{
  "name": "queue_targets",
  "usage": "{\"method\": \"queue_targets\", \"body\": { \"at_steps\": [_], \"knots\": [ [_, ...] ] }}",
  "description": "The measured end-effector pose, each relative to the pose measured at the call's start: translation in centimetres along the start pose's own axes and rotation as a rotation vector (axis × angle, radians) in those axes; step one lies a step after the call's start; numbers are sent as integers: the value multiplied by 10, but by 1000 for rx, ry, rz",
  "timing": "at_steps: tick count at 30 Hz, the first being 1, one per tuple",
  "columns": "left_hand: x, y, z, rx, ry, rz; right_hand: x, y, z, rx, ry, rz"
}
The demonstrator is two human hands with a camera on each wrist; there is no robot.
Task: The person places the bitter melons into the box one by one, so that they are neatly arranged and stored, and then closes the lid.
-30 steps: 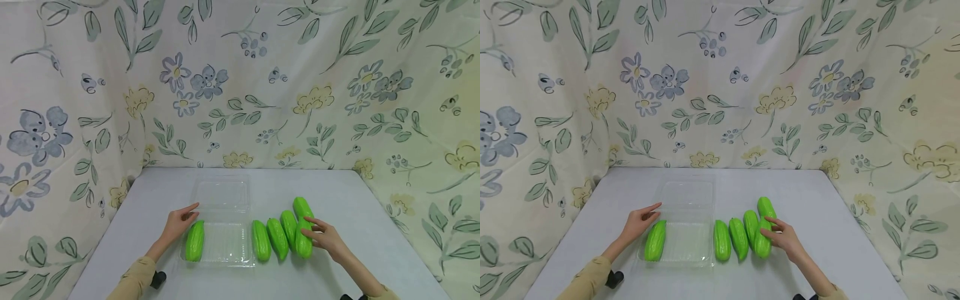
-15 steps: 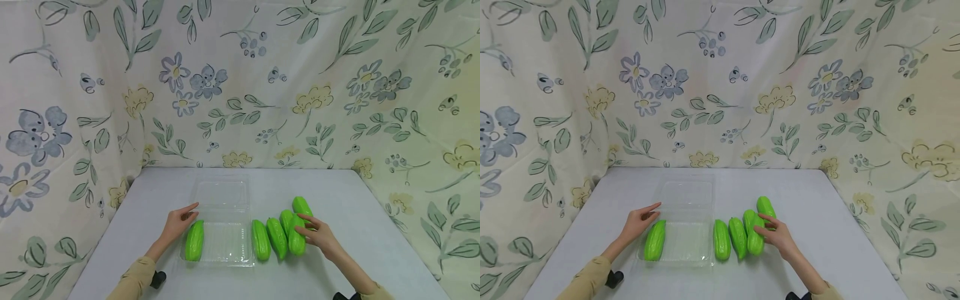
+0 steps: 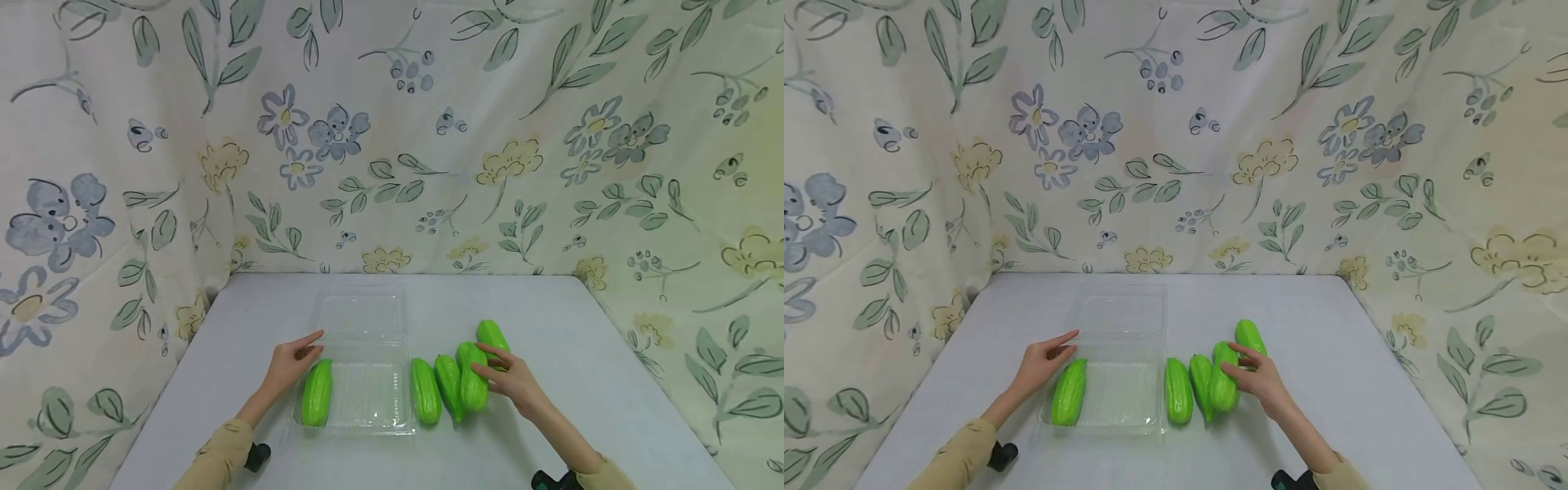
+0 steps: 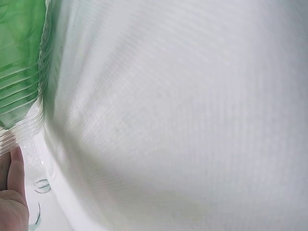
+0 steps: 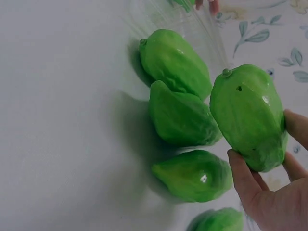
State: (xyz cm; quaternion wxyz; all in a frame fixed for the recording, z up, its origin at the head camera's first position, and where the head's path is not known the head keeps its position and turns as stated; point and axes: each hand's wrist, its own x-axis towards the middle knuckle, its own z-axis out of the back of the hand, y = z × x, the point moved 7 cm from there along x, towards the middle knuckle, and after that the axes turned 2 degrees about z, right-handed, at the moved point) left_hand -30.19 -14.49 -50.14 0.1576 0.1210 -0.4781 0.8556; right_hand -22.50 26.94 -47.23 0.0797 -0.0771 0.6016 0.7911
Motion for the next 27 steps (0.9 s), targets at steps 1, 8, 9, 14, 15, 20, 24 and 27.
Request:
{"method": "queue_targets", "body": {
  "at_steps": [1,8,9,14,15,20,24,27],
  "knots": [
    [0,0,0,0,0,-1,1,0,-2,3,2,1],
    [0,1,0,1,-2,7,2,4,-11,13,8,12],
    [0,1,0,2,-3,6,2,5,-12,12,12,13],
    [0,1,-1,-6,-5,1,2,7,-16,10,20,12],
    [0,1,-1,-9,-5,0,2,8,-17,11,20,12],
    [1,0,-2,-5,2,-4,6,11,-20,30,12,18],
    [0,0,-1,-11,4,10,9,12,-27,72,31,17],
    [-1,-2,0,-17,4,8,10,12,-32,97,27,17]
  ]
}}
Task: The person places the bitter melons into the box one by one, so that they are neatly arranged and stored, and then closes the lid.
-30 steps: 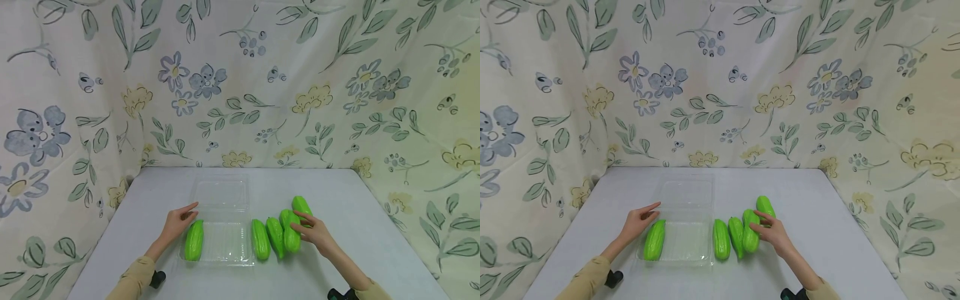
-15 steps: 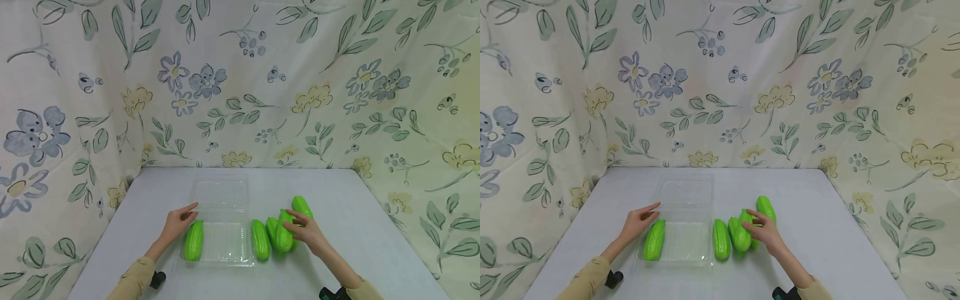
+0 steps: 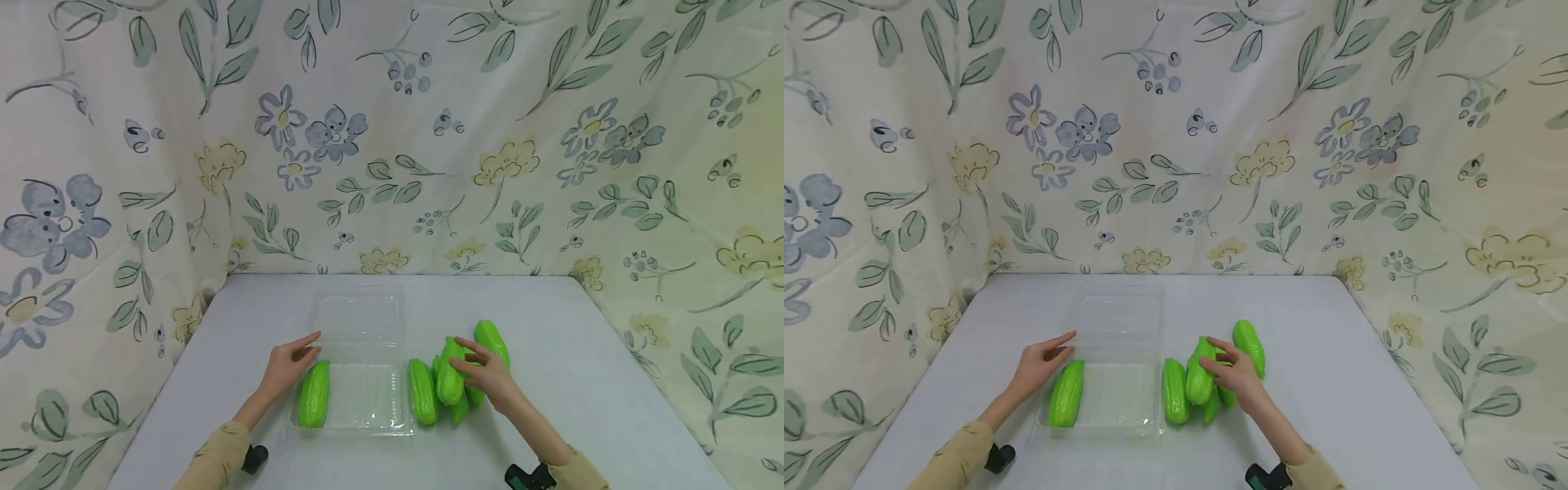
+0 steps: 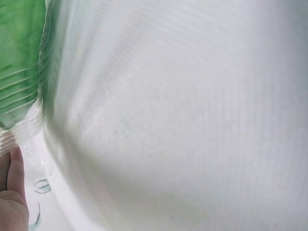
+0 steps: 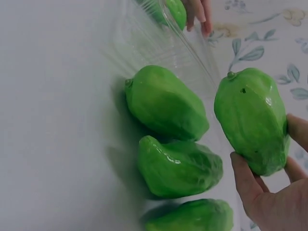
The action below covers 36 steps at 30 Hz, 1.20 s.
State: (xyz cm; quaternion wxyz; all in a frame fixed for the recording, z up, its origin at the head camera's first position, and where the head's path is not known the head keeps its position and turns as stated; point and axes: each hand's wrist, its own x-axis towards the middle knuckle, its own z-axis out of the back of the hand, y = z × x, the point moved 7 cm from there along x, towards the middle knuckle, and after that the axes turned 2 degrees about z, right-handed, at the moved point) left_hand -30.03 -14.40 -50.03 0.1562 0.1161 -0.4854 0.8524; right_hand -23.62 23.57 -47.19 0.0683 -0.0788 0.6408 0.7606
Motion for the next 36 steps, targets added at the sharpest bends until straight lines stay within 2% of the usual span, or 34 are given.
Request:
{"method": "queue_targets", "body": {
  "at_steps": [36],
  "knots": [
    [0,1,1,12,-23,-1,12,12,-35,40,4,34]
  ]
}}
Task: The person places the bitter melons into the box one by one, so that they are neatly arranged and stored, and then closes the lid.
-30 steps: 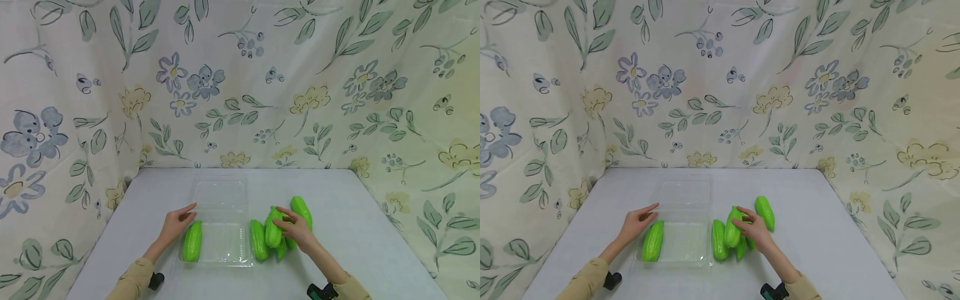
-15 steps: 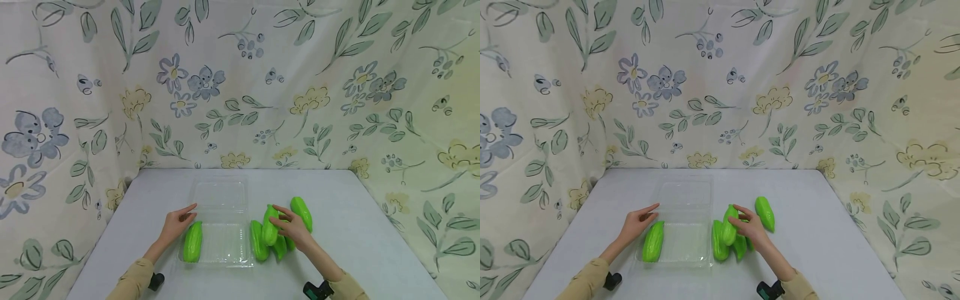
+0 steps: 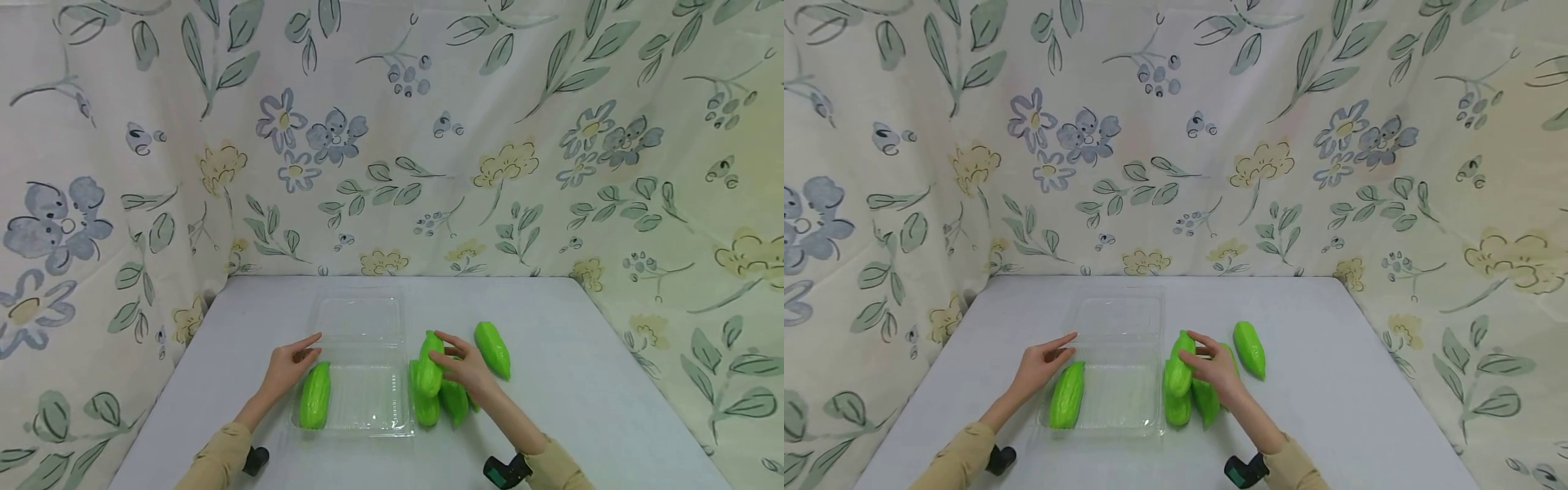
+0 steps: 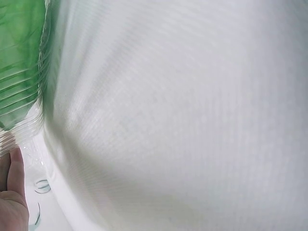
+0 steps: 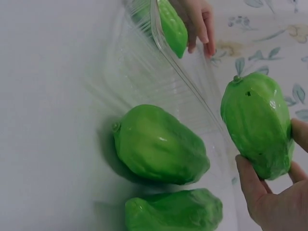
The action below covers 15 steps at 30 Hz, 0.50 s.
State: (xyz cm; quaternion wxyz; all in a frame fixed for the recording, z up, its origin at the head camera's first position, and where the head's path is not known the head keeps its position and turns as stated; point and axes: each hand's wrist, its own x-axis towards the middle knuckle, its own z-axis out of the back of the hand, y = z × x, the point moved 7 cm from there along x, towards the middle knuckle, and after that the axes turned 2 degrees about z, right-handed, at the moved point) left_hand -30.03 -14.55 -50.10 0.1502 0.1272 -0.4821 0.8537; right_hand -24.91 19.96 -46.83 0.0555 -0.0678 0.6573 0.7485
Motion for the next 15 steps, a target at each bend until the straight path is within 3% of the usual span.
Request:
{"method": "queue_targets", "body": {
  "at_steps": [15],
  "knots": [
    [0,-1,1,9,-7,-15,4,1,-22,14,11,26]
  ]
}}
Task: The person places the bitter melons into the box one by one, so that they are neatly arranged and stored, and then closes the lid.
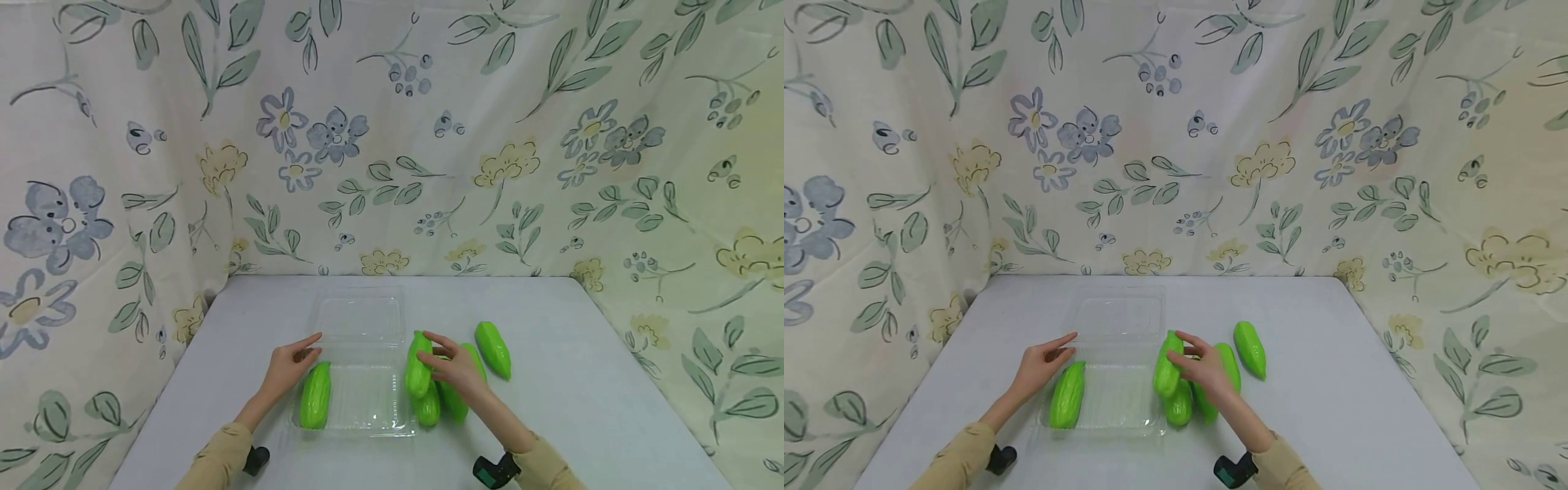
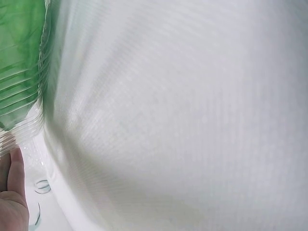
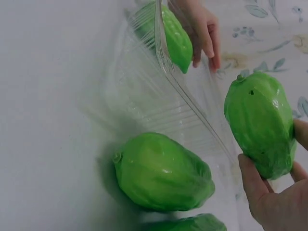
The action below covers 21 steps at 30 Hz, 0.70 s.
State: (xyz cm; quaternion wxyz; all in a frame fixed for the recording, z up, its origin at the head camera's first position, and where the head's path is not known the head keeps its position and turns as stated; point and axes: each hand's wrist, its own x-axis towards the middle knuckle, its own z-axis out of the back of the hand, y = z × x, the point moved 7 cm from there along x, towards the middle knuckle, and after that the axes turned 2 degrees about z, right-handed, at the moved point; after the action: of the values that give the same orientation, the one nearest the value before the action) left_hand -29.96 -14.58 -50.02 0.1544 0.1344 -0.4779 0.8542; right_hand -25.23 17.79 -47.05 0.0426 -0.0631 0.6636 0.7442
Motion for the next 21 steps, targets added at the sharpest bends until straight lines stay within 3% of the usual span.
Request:
{"method": "queue_targets", "body": {
  "at_steps": [21],
  "knots": [
    [0,-4,1,-5,-5,-18,1,-1,-24,48,76,-3]
  ]
}}
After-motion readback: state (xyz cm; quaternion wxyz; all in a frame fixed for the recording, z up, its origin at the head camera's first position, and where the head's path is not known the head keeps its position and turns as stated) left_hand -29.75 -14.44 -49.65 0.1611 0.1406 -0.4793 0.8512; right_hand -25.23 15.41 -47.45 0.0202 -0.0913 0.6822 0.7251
